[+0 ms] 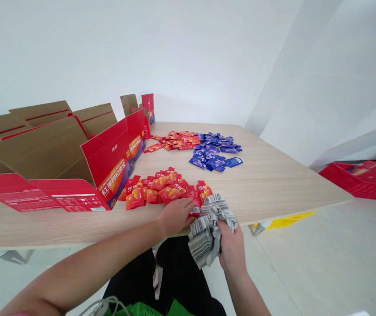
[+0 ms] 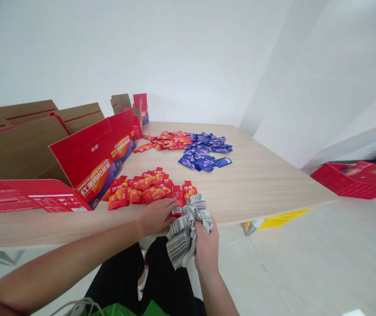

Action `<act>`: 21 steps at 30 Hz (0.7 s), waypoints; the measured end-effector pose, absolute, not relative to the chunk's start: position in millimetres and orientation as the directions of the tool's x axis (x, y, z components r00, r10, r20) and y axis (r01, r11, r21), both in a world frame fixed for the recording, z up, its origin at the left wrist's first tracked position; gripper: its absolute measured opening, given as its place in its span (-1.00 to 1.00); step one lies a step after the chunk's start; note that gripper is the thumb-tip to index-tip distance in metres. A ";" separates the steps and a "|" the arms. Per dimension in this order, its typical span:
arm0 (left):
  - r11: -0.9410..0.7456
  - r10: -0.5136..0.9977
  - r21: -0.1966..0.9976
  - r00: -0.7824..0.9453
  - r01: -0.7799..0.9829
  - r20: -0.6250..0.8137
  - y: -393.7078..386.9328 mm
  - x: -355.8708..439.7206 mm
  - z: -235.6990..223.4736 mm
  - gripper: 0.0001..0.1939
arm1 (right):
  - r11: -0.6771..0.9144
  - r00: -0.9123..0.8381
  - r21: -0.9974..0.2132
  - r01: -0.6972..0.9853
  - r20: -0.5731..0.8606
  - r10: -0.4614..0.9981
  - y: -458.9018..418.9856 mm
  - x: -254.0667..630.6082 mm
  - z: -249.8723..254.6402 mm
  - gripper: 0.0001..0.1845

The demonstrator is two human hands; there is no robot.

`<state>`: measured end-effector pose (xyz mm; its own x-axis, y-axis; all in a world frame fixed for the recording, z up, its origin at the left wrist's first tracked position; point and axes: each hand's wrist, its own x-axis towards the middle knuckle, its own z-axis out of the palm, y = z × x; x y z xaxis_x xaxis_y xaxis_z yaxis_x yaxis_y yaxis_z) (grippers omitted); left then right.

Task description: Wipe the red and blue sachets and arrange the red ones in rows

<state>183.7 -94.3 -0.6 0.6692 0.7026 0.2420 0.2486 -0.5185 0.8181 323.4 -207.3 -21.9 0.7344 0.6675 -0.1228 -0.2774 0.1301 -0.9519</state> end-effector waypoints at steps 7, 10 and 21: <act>-0.256 0.853 0.960 0.494 0.113 0.169 -88.8 193.9 4.2 -0.81 | 0.144 0.752 -0.941 -0.308 -0.148 0.642 -200.3 338.3 -28.1 -0.65; -0.137 0.930 0.989 0.352 0.060 0.108 -89.2 178.7 21.4 -0.95 | 0.215 0.793 -0.939 -0.270 -0.090 0.603 -204.2 341.2 -15.8 -0.65; 0.190 0.907 0.974 0.401 -0.127 -0.125 -148.3 163.3 45.8 -0.63 | 0.431 0.267 -0.712 0.554 0.643 0.718 -194.0 272.8 12.8 -0.50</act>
<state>163.3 -148.3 45.8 0.4010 0.9075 -0.1251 -0.1267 0.1902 0.9735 272.8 -194.0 12.8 0.2674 0.7180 0.6426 0.5545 0.4307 -0.7120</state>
